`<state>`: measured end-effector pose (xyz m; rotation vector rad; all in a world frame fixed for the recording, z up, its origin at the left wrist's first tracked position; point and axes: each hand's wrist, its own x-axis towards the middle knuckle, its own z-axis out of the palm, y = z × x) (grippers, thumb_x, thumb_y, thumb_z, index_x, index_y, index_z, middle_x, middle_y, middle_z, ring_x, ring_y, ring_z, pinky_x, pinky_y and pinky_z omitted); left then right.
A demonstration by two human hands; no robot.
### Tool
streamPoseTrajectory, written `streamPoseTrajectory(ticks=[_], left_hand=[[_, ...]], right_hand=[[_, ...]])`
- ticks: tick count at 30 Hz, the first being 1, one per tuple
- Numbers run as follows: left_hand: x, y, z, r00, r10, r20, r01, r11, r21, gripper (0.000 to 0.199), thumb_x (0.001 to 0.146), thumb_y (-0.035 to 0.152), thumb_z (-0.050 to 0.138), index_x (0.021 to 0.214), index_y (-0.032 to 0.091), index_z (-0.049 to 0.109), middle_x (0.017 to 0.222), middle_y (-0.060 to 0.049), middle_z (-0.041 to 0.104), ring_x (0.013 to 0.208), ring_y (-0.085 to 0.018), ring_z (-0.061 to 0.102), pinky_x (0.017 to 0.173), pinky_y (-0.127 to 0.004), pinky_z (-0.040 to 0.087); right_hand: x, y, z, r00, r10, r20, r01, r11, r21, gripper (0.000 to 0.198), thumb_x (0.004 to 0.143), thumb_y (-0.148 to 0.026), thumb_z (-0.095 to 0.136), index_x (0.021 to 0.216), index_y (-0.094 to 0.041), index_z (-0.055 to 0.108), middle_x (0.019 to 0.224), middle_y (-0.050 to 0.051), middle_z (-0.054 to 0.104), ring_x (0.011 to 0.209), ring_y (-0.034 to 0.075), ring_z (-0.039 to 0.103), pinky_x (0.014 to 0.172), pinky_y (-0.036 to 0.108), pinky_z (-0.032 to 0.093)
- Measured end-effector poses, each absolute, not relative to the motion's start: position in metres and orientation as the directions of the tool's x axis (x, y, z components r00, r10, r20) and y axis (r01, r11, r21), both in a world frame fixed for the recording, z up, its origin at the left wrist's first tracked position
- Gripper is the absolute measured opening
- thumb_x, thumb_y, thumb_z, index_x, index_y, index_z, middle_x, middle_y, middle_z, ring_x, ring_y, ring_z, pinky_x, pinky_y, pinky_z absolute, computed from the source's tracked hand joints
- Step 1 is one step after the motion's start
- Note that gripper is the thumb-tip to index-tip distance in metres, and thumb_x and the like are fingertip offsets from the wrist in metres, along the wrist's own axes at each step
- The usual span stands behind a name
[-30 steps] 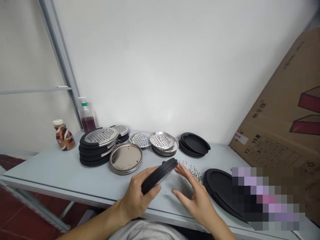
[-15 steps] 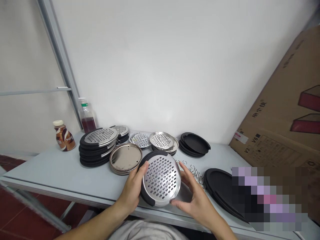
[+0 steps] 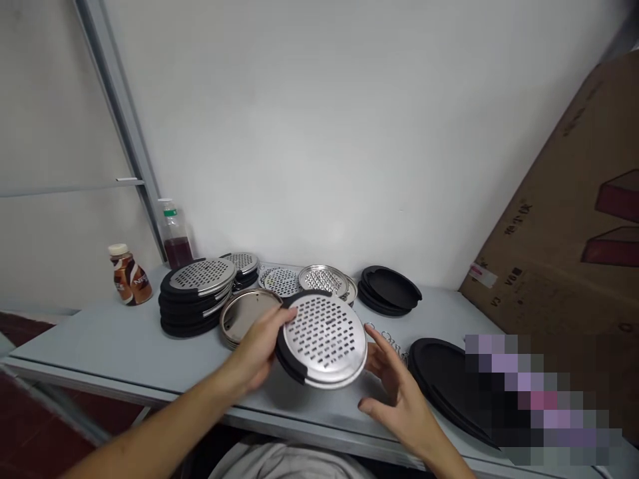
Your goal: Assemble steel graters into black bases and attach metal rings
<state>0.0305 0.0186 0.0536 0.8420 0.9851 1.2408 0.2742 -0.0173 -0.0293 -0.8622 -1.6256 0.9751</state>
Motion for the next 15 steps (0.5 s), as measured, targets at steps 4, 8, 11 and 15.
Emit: streamPoseTrajectory(ticks=[4,8,11,15], left_hand=[[0.009,0.072,0.105,-0.040,0.995,-0.089,-0.190,0.080,0.979,0.010,0.083,0.019,0.069,0.086,0.010,0.071,0.079,-0.009,0.074,0.069,-0.018,0.070,0.066,-0.027,0.057],[-0.025,0.136,0.147,-0.079,0.991,-0.106,-0.101,0.098,0.990,0.011,0.090,0.013,0.062,0.085,0.007,0.069,0.074,-0.008,0.071,0.061,-0.014,0.065,0.063,-0.026,0.056],[-0.053,0.171,0.159,-0.160,0.976,-0.149,-0.007,0.150,0.989,0.010,0.091,0.015,0.063,0.093,0.006,0.067,0.083,-0.007,0.070,0.067,-0.014,0.065,0.068,-0.028,0.056],[-0.079,0.192,0.161,-0.276,0.943,-0.187,0.104,0.223,0.969,0.031,0.095,0.031,0.060,0.122,0.015,0.058,0.120,-0.010,0.061,0.100,-0.022,0.064,0.084,-0.042,0.056]], right_hand=[[0.275,-0.018,-0.030,-0.219,0.885,0.410,0.130,0.443,-0.887,0.081,0.085,-0.038,0.069,0.151,-0.033,0.023,0.123,0.010,0.055,0.107,0.023,0.062,0.106,0.050,0.042],[0.274,-0.019,-0.026,-0.239,0.894,0.380,0.208,0.429,-0.879,0.073,0.087,-0.030,0.067,0.149,-0.034,0.029,0.121,0.008,0.056,0.105,0.021,0.062,0.105,0.049,0.043],[0.273,-0.019,-0.024,-0.245,0.894,0.376,0.246,0.432,-0.868,0.070,0.087,-0.028,0.066,0.148,-0.033,0.031,0.120,0.009,0.058,0.105,0.022,0.062,0.103,0.048,0.045],[0.273,-0.018,-0.023,-0.254,0.890,0.379,0.309,0.446,-0.840,0.067,0.086,-0.028,0.066,0.146,-0.031,0.036,0.121,0.010,0.059,0.103,0.022,0.064,0.101,0.047,0.047]])
